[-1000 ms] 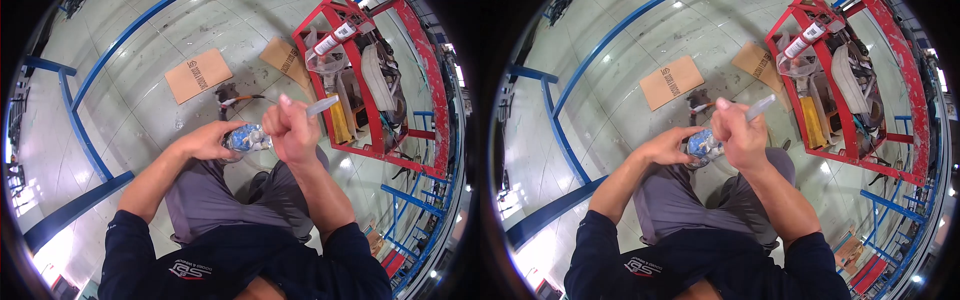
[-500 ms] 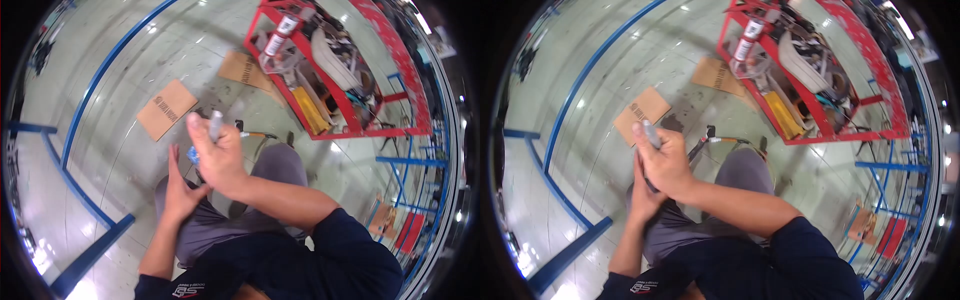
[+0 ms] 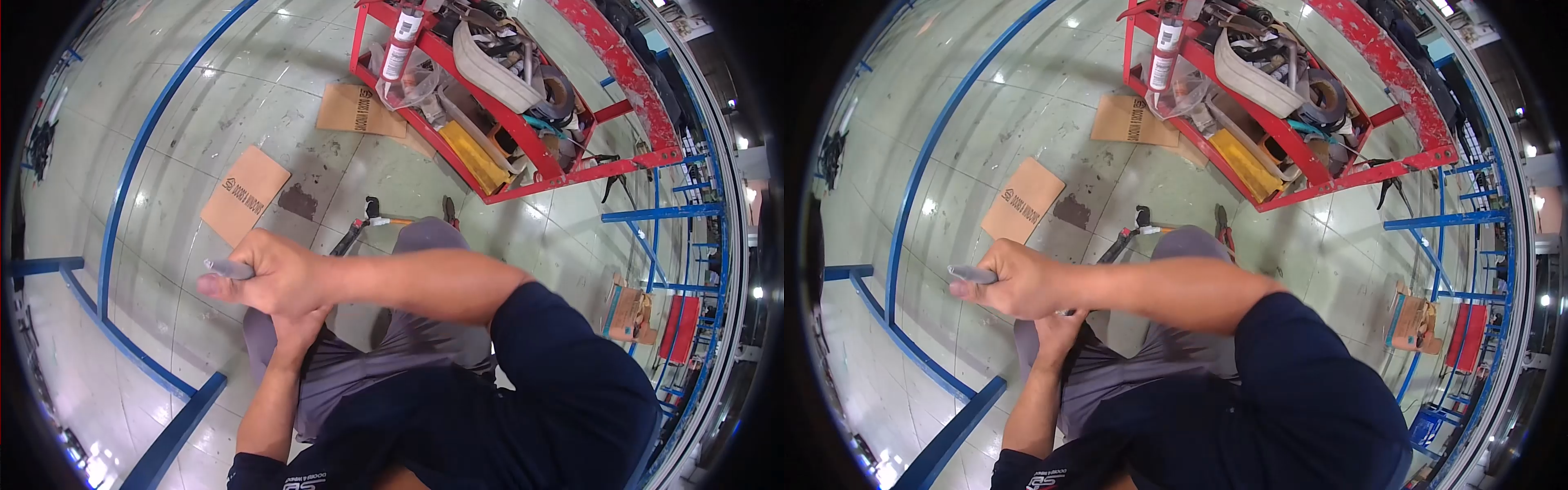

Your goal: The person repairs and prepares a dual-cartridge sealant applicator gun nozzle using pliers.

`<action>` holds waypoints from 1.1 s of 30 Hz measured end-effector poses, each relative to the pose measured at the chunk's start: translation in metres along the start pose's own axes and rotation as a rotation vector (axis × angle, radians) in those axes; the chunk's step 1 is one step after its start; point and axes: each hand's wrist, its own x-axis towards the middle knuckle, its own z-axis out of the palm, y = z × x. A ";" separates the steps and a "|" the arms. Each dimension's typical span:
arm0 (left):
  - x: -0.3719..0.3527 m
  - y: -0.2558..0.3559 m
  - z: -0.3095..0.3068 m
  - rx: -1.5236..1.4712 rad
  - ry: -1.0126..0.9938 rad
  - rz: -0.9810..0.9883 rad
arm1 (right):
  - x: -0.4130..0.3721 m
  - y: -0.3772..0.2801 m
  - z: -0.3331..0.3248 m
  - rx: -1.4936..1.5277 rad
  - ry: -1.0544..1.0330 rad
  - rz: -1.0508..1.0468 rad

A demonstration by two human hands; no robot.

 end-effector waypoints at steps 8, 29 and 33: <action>0.005 -0.007 0.003 0.049 0.106 0.036 | 0.022 0.008 -0.013 -0.085 0.073 0.165; 0.002 0.011 0.005 -0.102 0.021 0.075 | 0.003 0.020 -0.015 0.040 0.074 0.153; -0.001 -0.049 0.038 0.470 0.182 0.204 | -0.023 0.019 0.035 -0.205 0.591 -0.019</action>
